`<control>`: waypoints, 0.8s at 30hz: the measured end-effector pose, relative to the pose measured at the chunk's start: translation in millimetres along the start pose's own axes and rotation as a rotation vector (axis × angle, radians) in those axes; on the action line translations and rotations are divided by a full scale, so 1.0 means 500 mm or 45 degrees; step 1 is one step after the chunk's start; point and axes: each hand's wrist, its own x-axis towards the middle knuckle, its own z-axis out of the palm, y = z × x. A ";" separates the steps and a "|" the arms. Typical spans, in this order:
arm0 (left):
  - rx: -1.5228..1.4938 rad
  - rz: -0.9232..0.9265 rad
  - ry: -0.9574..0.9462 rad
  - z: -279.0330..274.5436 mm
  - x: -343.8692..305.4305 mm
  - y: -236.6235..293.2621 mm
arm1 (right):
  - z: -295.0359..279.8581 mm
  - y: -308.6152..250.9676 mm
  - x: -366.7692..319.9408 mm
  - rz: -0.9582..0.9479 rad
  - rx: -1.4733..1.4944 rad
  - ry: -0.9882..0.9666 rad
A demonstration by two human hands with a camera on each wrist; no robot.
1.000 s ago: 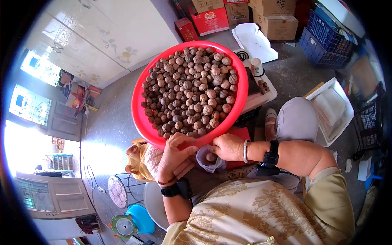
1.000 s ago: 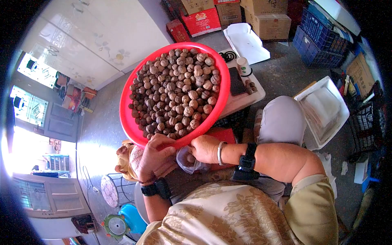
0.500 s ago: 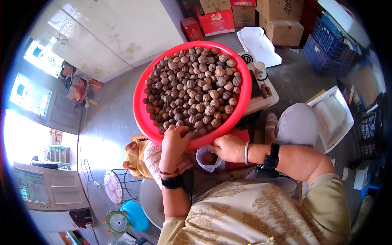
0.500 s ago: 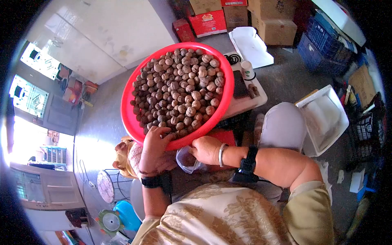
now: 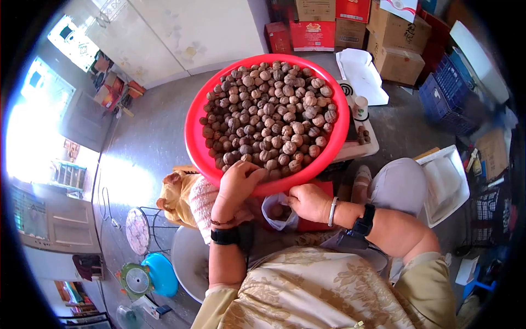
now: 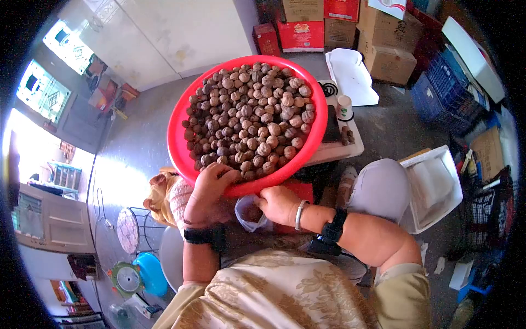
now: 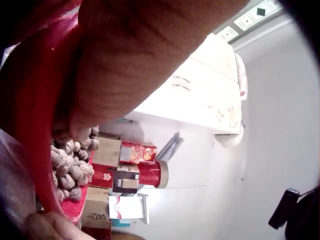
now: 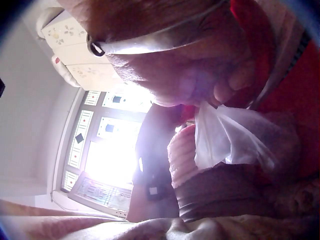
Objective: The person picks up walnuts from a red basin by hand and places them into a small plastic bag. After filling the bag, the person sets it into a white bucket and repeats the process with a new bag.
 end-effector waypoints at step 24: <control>-0.526 0.183 -0.307 -0.070 -0.075 0.054 | 0.008 0.003 0.001 -0.103 -0.010 0.104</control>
